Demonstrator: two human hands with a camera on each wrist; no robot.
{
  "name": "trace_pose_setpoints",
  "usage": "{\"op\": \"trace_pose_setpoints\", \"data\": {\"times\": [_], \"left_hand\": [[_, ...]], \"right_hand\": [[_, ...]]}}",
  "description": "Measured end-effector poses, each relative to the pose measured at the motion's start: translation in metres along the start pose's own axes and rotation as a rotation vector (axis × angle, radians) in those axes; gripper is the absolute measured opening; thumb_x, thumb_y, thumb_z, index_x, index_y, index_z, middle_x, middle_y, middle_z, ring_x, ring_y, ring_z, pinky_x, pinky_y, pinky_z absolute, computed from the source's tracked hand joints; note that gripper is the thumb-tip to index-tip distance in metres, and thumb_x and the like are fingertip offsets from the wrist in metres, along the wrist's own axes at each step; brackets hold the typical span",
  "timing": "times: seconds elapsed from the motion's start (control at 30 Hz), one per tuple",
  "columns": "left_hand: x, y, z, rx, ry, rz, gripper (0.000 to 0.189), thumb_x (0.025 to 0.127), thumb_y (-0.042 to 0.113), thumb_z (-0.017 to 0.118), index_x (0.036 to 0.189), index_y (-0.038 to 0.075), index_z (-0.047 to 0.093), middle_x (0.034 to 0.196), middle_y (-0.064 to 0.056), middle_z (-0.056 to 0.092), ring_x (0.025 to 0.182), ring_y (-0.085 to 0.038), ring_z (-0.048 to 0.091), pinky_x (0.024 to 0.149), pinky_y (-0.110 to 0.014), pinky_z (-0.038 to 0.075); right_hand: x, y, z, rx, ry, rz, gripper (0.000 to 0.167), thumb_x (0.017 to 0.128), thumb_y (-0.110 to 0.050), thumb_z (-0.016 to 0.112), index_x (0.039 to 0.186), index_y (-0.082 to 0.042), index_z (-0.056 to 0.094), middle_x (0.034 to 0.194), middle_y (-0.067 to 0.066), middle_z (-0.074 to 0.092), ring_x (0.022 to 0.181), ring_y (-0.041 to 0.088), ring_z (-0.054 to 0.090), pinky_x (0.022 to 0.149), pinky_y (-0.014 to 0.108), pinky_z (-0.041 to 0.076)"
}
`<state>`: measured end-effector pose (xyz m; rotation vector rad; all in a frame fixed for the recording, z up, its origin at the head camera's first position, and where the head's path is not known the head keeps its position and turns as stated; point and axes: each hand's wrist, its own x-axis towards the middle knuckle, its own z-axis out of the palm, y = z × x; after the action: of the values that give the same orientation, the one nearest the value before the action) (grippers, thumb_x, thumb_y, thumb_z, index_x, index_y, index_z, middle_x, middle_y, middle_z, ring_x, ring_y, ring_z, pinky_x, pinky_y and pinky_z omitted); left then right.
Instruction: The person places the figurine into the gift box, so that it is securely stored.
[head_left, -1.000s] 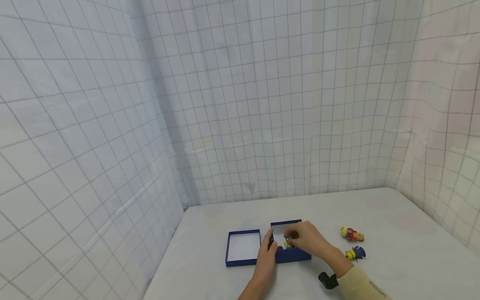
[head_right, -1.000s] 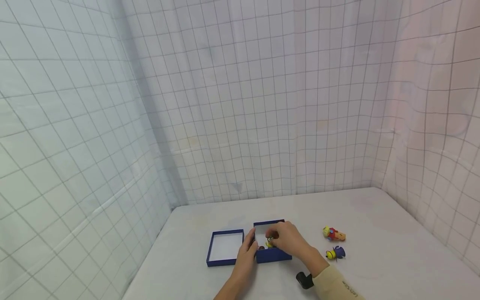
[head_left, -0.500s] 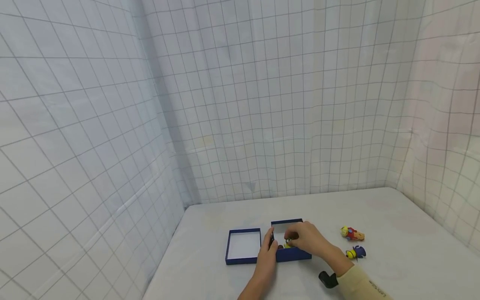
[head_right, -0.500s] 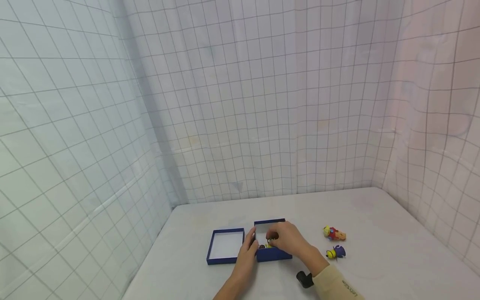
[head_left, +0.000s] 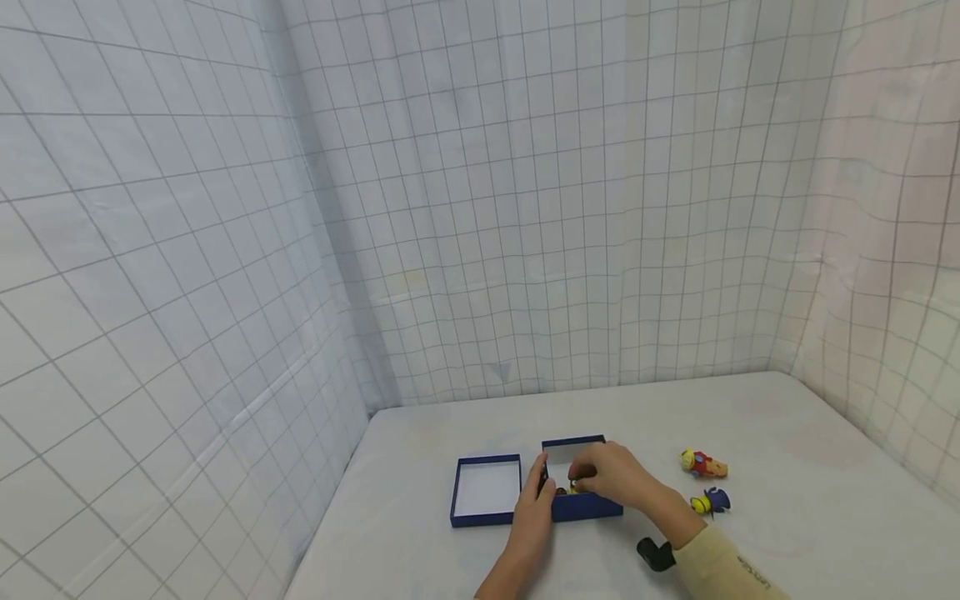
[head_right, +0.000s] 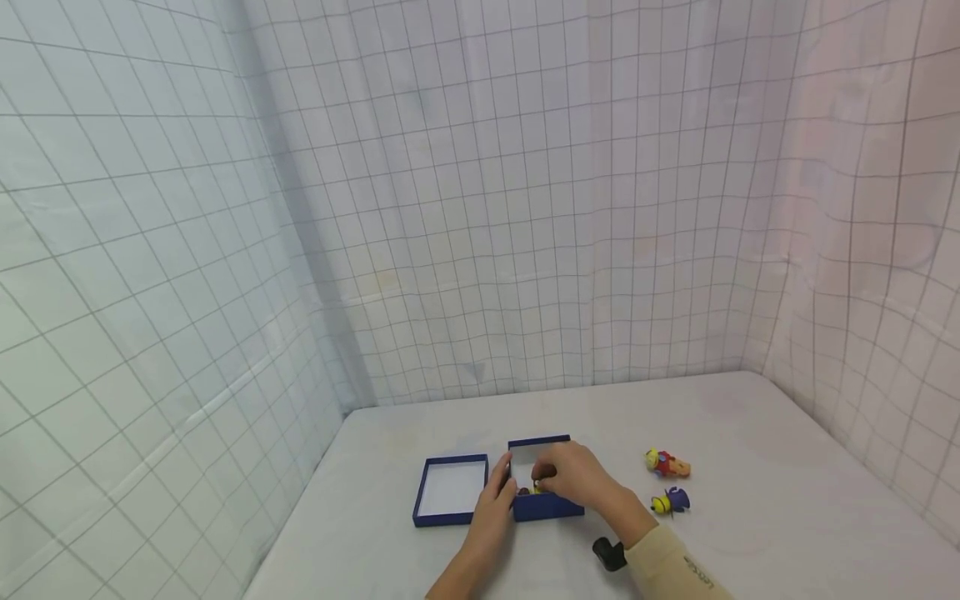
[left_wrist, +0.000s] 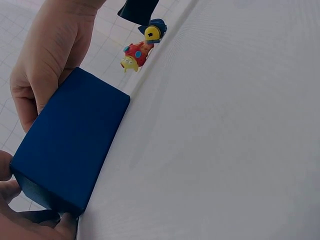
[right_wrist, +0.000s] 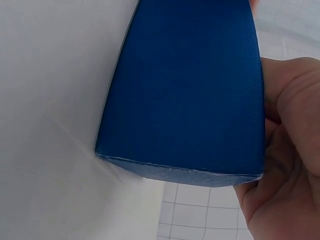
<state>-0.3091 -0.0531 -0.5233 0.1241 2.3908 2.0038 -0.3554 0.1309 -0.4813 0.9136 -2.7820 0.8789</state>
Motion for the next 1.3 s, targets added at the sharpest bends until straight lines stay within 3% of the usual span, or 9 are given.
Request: {"op": "trace_pose_setpoints", "data": {"times": [0.6, 0.93, 1.3], "left_hand": [[0.001, -0.003, 0.002, 0.0, -0.017, 0.013, 0.051, 0.108, 0.032, 0.041, 0.159, 0.03, 0.032, 0.163, -0.015, 0.028, 0.147, -0.042, 0.028, 0.113, -0.067, 0.022], [0.003, -0.005, 0.002, 0.04, 0.006, 0.017, 0.052, 0.108, 0.034, 0.041, 0.159, 0.031, 0.032, 0.162, -0.014, 0.03, 0.147, -0.044, 0.025, 0.111, -0.071, 0.022], [0.004, -0.007, 0.002, 0.035, 0.013, 0.007, 0.05, 0.108, 0.034, 0.042, 0.157, 0.034, 0.034, 0.162, -0.013, 0.031, 0.147, -0.042, 0.027, 0.112, -0.069, 0.023]], "right_hand": [[-0.002, 0.0, 0.0, -0.026, 0.003, -0.003, 0.012, 0.087, -0.005, 0.074, 0.095, -0.012, 0.081, 0.085, -0.011, 0.073, 0.075, 0.003, 0.063, 0.07, 0.032, 0.056], [-0.002, -0.001, -0.004, 0.062, 0.023, 0.008, 0.025, 0.085, 0.005, 0.069, 0.104, -0.007, 0.078, 0.098, 0.001, 0.075, 0.081, 0.01, 0.068, 0.072, 0.03, 0.058], [-0.007, -0.005, -0.018, 0.038, 0.102, -0.03, 0.022, 0.085, 0.002, 0.072, 0.104, -0.007, 0.078, 0.097, 0.004, 0.075, 0.083, 0.012, 0.067, 0.069, 0.027, 0.057]]}}
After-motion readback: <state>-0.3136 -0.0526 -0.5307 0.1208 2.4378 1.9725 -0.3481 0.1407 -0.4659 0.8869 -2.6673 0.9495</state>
